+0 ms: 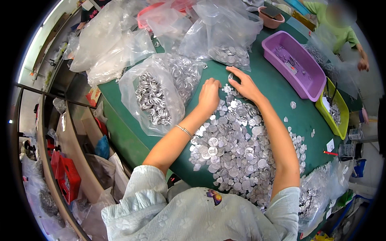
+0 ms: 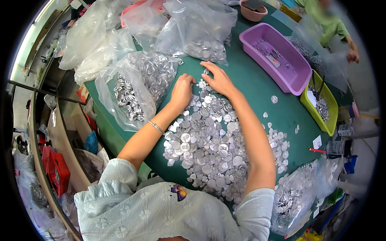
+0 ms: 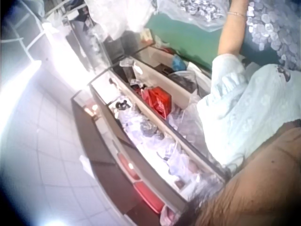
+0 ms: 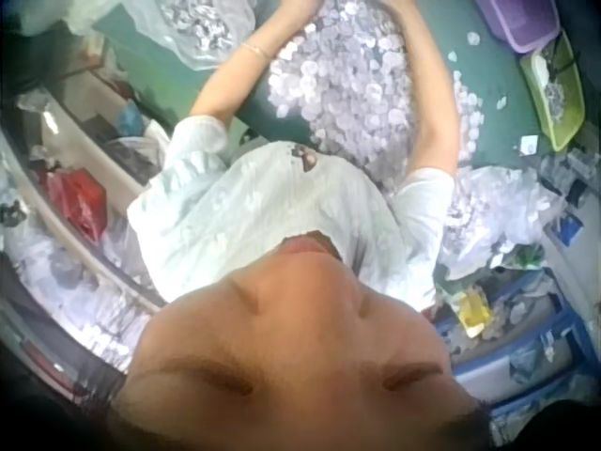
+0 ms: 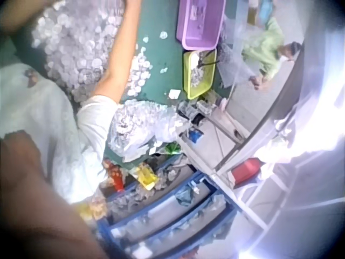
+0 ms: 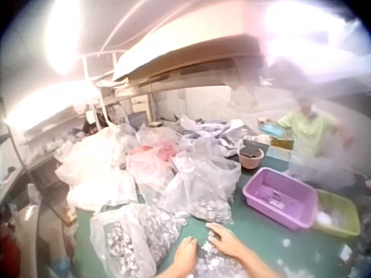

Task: The person sorts a large pile of small, silver-colored metal discs on a green table. They pick up the discs by hand, inspect them, and place them into clear plastic bags or piles.

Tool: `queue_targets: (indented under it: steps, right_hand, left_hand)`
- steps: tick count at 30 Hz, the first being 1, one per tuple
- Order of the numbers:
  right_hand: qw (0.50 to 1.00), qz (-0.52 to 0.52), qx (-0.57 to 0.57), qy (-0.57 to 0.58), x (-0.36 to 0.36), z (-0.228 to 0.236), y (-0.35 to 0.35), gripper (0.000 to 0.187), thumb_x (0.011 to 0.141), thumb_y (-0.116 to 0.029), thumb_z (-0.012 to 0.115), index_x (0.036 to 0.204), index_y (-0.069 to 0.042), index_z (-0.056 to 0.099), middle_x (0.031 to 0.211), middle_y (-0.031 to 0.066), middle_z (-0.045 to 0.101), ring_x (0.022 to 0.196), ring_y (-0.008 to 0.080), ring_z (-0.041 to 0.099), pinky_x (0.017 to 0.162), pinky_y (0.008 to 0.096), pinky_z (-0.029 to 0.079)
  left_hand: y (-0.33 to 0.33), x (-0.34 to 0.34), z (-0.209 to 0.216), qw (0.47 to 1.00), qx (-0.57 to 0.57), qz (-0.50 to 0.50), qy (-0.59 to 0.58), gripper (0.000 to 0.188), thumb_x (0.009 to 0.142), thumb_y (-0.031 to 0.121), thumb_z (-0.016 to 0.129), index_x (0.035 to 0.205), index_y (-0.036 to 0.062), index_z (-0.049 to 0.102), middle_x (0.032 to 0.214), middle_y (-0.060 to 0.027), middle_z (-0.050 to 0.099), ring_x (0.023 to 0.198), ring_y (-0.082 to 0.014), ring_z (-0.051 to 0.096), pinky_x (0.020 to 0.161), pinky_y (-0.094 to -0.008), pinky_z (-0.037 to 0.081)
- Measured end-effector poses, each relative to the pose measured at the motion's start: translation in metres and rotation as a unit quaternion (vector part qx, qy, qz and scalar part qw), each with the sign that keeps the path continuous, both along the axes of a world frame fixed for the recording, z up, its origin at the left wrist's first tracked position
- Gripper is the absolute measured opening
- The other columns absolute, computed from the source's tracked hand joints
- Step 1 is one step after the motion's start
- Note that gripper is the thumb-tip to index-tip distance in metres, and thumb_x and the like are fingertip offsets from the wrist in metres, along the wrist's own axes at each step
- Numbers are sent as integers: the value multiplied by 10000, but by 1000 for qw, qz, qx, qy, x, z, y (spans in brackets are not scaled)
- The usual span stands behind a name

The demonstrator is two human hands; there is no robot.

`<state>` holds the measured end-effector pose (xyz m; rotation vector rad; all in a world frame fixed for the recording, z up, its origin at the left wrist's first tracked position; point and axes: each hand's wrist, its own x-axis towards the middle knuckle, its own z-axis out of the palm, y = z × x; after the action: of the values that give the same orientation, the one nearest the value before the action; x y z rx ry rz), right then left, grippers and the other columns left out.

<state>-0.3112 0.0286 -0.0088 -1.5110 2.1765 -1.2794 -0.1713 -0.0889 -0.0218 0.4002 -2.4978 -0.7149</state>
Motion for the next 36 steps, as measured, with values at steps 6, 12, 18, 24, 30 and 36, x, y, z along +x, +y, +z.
queue_targets:
  steps: [6,12,18,24,30,36]
  right_hand:
    - [999,-28,23,39,-12,-21,-39,422,874,-159,535,1267,-11,501,1287,194,518,1203,341,478,1013,388,375]
    - [994,-108,14,6,-17,-22,-51,372,889,-89,487,1251,-9,510,1258,203,540,1188,339,499,1007,369,370]
    - [980,-178,9,91,-28,-27,-62,371,825,-74,562,1179,8,485,1183,206,558,1110,379,518,947,425,393]
    - [961,-144,29,235,-22,-20,-63,305,804,-48,555,1107,-83,563,1052,142,579,1034,315,532,866,403,408]
    - [865,-63,206,454,-31,8,-76,349,804,-71,507,1140,-126,584,960,129,617,824,263,641,693,382,497]
    - [797,-19,272,539,-45,4,-93,175,780,-94,539,934,-63,616,902,134,636,692,252,673,551,347,532]
  left_hand:
    - [5,9,17,978,198,19,61,116,806,-56,570,898,-25,633,810,-125,617,699,-196,616,654,-297,485]
    - [22,31,38,949,307,-4,65,117,812,-56,578,911,-24,631,852,-86,641,737,-147,611,693,-281,489]
    - [31,54,42,933,351,-49,58,133,828,-66,561,943,-33,617,893,-85,629,822,-148,616,774,-276,489]
    - [28,60,39,897,434,-41,68,133,852,-70,535,956,-34,610,958,-74,604,882,-131,598,829,-271,478]
    - [28,60,31,882,460,-44,93,141,857,-73,523,959,-34,611,976,-66,596,899,-123,587,843,-269,473]
    - [26,61,25,882,461,-29,91,143,858,-76,521,957,-27,612,993,-59,590,883,-120,584,819,-260,471]
